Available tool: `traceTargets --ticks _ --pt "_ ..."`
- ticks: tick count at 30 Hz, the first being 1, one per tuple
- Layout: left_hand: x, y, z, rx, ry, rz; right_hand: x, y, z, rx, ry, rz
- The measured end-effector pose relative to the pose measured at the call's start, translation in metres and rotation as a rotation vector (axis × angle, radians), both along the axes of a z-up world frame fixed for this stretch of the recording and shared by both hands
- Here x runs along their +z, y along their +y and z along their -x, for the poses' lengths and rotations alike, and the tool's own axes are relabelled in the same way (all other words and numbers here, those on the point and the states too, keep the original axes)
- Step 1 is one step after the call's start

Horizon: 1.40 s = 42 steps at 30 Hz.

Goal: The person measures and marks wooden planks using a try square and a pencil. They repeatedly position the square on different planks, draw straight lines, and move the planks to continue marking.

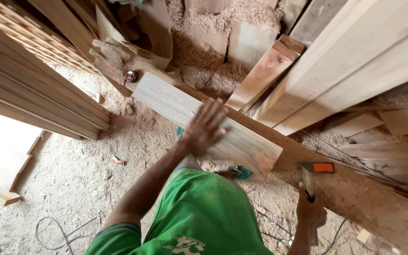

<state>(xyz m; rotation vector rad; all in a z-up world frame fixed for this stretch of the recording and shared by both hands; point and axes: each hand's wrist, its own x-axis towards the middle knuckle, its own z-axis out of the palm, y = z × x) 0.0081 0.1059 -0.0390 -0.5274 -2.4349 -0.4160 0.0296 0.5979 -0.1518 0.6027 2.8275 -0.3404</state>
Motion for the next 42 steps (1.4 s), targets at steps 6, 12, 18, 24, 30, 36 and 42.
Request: traceTargets --ticks 6,12,18,24,30,36,42 --pt "-0.034 -0.155 0.0 0.492 -0.651 -0.1 0.008 -0.005 0.003 0.19 0.214 -0.39" --pt "-0.083 -0.32 -0.03 1.106 -0.979 -0.879 0.032 -0.037 0.001 -0.059 0.293 -0.523" --pt "-0.165 -0.387 -0.054 1.07 -0.994 -0.602 0.044 -0.083 -0.004 -0.301 0.649 -0.172" --pt "-0.202 -0.392 -0.018 0.745 -0.719 -0.442 0.074 -0.105 -0.019 -0.594 0.819 0.161" --pt "-0.204 -0.411 0.006 0.757 -0.764 -0.517 0.128 -0.151 -0.043 -0.603 0.911 0.477" --pt "-0.109 -0.411 0.012 0.509 -0.278 -1.022 0.184 -0.233 -0.047 -0.438 1.062 0.564" --pt "0.023 -0.318 -0.007 -0.516 -0.547 -1.401 0.197 -0.388 -0.018 0.243 0.471 1.023"
